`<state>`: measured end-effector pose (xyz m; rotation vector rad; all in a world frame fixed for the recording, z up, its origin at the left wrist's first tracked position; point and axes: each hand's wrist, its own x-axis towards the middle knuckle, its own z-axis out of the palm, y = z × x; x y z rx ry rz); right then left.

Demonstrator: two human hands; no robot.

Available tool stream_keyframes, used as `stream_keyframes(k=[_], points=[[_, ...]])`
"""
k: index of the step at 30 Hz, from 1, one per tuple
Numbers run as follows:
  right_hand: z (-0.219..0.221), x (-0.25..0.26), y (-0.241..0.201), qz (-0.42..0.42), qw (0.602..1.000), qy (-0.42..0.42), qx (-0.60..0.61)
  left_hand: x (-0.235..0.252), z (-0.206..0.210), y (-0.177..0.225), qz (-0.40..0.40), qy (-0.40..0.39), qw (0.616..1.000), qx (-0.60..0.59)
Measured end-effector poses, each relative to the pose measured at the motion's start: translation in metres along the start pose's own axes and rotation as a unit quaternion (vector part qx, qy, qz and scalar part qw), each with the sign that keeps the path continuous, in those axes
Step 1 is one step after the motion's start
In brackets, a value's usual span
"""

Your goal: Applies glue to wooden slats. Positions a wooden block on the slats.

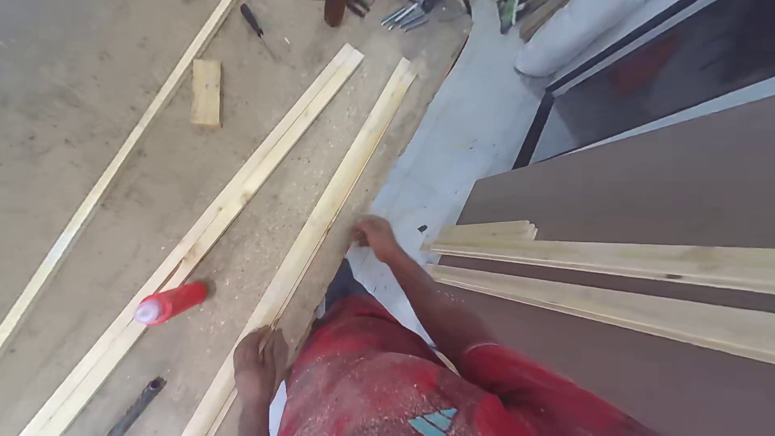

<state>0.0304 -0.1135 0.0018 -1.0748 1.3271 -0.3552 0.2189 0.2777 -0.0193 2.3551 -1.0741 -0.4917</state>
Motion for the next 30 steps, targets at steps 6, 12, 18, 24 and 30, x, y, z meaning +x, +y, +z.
stream_keyframes(k=[6, 12, 18, 24, 30], points=[[-0.129, 0.161, -0.096, -0.093, 0.987, 0.124, -0.047, 0.085, 0.065, 0.083, -0.021, 0.004, 0.999, 0.042], [-0.183, 0.277, -0.198, -0.195, 0.937, 0.07, -0.282, 0.179, 0.103, 0.184, -0.142, -0.022, 0.989, 0.035], [-0.141, 0.356, -0.263, -0.244, 0.874, -0.054, -0.416, 0.242, 0.113, 0.238, -0.225, -0.089, 0.969, 0.043], [-0.083, 0.383, -0.284, -0.267, 0.808, -0.156, -0.501, 0.253, 0.109, 0.25, -0.327, -0.017, 0.945, 0.018], [-0.057, 0.408, -0.275, -0.343, 0.692, -0.204, -0.602, 0.233, 0.096, 0.227, -0.407, 0.052, 0.912, 0.004]])
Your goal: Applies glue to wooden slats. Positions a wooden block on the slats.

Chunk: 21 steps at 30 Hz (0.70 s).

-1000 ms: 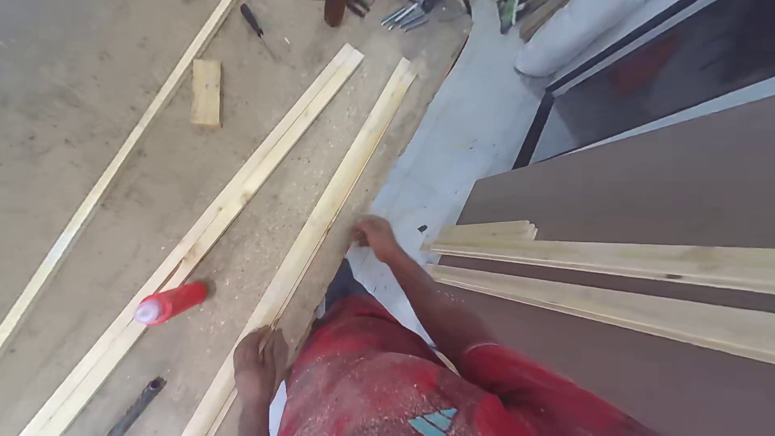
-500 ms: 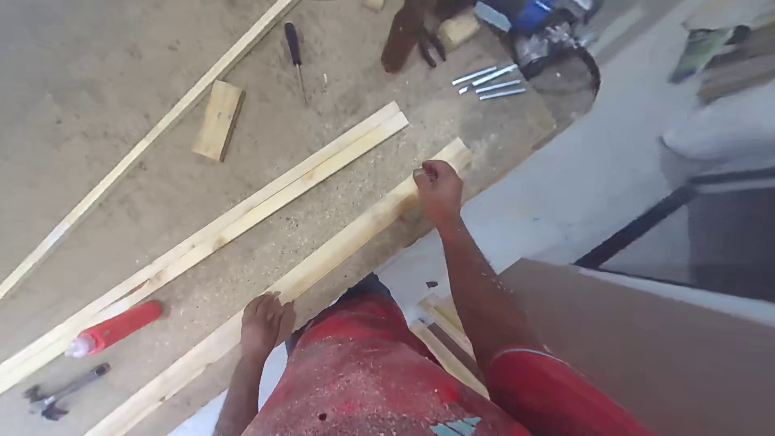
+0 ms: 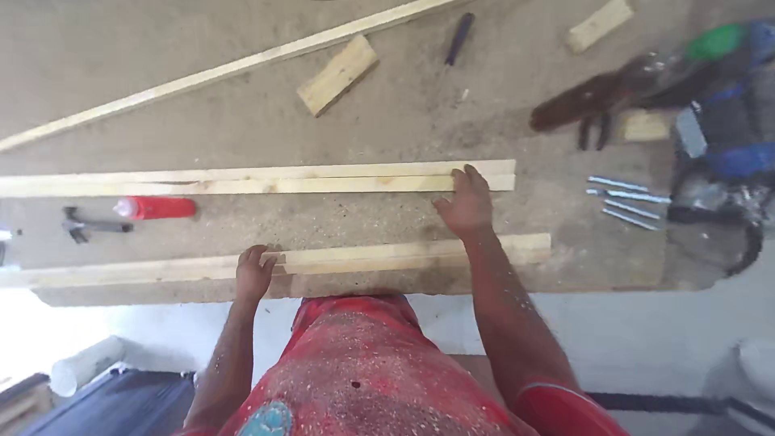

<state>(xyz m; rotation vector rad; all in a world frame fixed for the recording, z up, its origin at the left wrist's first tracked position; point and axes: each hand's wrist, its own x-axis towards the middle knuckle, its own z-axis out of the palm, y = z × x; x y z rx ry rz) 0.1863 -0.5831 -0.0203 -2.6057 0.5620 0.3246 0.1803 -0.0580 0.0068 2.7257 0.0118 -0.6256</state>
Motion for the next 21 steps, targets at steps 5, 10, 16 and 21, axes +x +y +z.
stream_keyframes(k=[5, 10, 16, 21], points=[[0.008, 0.014, -0.008, -0.068, 0.995, -0.049, -0.054, 0.026, -0.033, -0.032, -0.12, 0.041, 0.991, -0.05], [0.024, 0.016, -0.004, -0.063, 0.996, -0.023, -0.064, 0.079, -0.072, -0.084, -0.278, 0.246, 0.886, -0.279], [0.033, 0.014, -0.011, -0.047, 0.996, -0.004, -0.076, 0.145, -0.134, -0.101, -0.281, 0.339, 0.838, -0.324], [0.03, 0.021, -0.015, 0.02, 0.998, -0.012, -0.061, 0.178, -0.158, -0.09, -0.05, 0.353, 0.851, -0.385]])
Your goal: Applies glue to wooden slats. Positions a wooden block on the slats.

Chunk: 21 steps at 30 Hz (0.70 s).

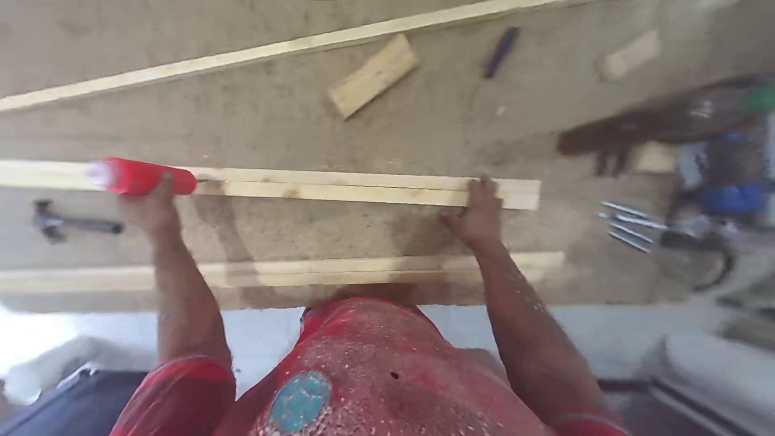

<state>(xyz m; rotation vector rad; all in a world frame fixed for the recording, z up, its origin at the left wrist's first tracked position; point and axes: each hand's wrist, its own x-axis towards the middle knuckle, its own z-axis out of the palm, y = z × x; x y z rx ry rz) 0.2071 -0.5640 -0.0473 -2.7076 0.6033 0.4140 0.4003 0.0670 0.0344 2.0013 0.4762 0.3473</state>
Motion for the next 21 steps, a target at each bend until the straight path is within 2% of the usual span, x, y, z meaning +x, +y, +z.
stream_keyframes(k=[2, 4, 7, 9, 11, 13, 15, 16, 18, 19, 20, 21], points=[[0.005, -0.002, 0.0, 0.0, 1.0, 0.007, 0.011, 0.024, 0.015, 0.004, 0.043, -0.039, 0.997, -0.06], [0.006, -0.003, -0.004, -0.002, 1.0, 0.013, 0.023, 0.05, 0.046, 0.012, 0.072, -0.073, 0.993, -0.066], [0.006, -0.005, -0.001, 0.004, 0.999, 0.022, 0.026, 0.073, 0.103, 0.004, 0.035, -0.121, 0.991, -0.042], [0.006, -0.002, 0.003, 0.01, 1.0, 0.015, 0.019, 0.077, 0.122, -0.017, -0.004, -0.142, 0.99, -0.006], [0.0, 0.001, 0.003, 0.026, 0.999, 0.0, 0.033, 0.075, 0.129, -0.024, -0.016, -0.13, 0.991, 0.015], [-0.01, 0.0, 0.001, 0.091, 0.994, 0.011, 0.066, 0.068, 0.124, -0.02, -0.002, -0.144, 0.989, 0.033], [-0.015, -0.003, 0.011, 0.193, 0.971, 0.084, 0.111, 0.047, 0.115, -0.012, 0.018, -0.193, 0.976, 0.102], [-0.017, -0.004, 0.018, 0.247, 0.954, 0.112, 0.128, 0.037, 0.108, -0.014, 0.039, -0.239, 0.954, 0.175], [-0.022, -0.003, 0.036, 0.318, 0.929, 0.124, 0.144, 0.024, 0.095, -0.026, 0.121, -0.345, 0.862, 0.352], [-0.024, -0.003, 0.043, 0.324, 0.928, 0.11, 0.147, 0.019, 0.089, -0.034, 0.164, -0.379, 0.811, 0.415], [-0.025, -0.003, 0.047, 0.317, 0.933, 0.096, 0.143, 0.015, 0.081, -0.041, 0.19, -0.39, 0.781, 0.448], [-0.025, -0.002, 0.048, 0.304, 0.939, 0.09, 0.135, 0.01, 0.073, -0.043, 0.203, -0.394, 0.768, 0.463]])
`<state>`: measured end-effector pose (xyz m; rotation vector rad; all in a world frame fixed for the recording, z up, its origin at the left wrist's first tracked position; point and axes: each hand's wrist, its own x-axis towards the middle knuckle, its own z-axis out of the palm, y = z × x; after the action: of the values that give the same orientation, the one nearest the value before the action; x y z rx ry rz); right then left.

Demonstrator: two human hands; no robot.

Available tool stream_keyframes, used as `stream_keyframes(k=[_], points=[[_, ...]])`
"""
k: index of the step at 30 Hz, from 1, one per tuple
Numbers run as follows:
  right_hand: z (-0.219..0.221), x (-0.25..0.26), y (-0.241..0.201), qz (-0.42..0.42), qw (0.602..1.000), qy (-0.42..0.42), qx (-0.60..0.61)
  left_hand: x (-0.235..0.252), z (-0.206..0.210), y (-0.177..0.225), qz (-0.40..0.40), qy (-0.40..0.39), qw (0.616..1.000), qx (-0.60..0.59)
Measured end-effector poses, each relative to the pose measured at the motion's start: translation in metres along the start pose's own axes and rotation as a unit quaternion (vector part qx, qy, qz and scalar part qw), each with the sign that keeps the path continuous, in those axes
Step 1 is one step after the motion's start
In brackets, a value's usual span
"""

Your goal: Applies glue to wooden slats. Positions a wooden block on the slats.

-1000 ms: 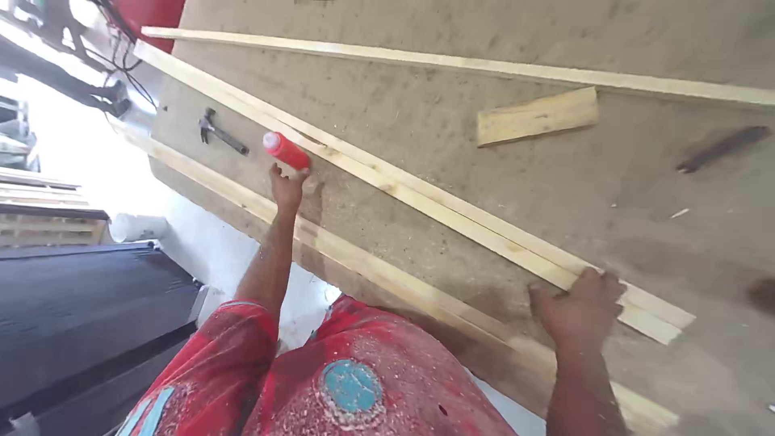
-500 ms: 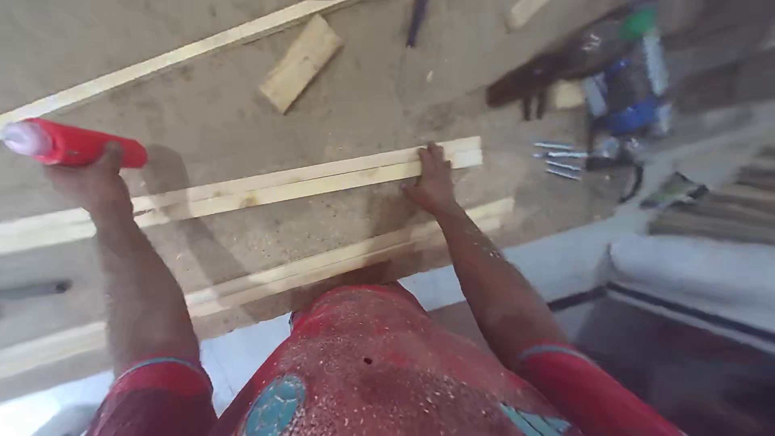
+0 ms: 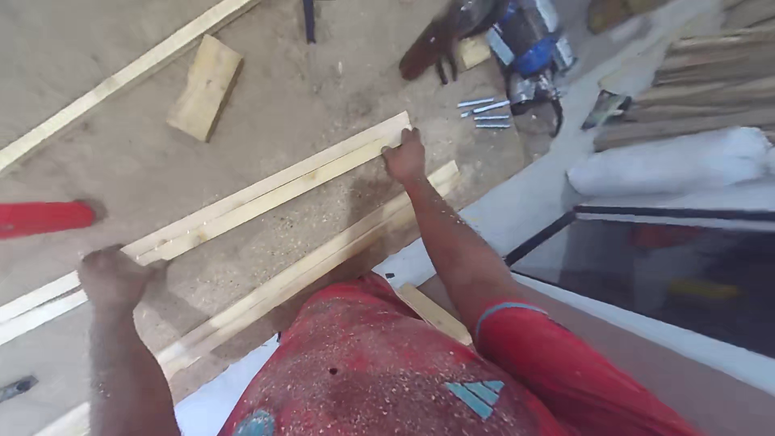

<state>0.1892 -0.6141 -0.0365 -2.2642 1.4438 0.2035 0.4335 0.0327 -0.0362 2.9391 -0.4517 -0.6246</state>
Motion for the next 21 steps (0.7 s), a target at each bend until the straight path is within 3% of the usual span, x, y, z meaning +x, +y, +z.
stream_keyframes(k=[4, 9, 13, 15, 18, 21], points=[[0.004, 0.003, 0.009, -0.062, 0.998, -0.015, -0.014, -0.023, -0.005, 0.004, -0.003, -0.024, 0.999, 0.031], [0.0, 0.006, 0.007, -0.062, 0.998, -0.022, -0.008, -0.028, -0.009, 0.019, -0.017, -0.028, 0.999, 0.0], [0.001, -0.02, -0.007, -0.047, 0.999, -0.017, 0.014, 0.007, -0.028, 0.12, 0.015, 0.006, 0.997, -0.078], [0.006, -0.061, -0.024, -0.104, 0.994, -0.015, 0.02, 0.048, -0.032, 0.176, 0.042, 0.03, 0.991, -0.122], [0.014, -0.128, -0.045, -0.218, 0.971, -0.098, 0.016, 0.128, -0.027, 0.236, 0.064, 0.052, 0.988, -0.132], [0.007, -0.159, -0.052, -0.249, 0.948, -0.19, 0.056, 0.182, -0.02, 0.277, 0.022, 0.049, 0.997, -0.06]])
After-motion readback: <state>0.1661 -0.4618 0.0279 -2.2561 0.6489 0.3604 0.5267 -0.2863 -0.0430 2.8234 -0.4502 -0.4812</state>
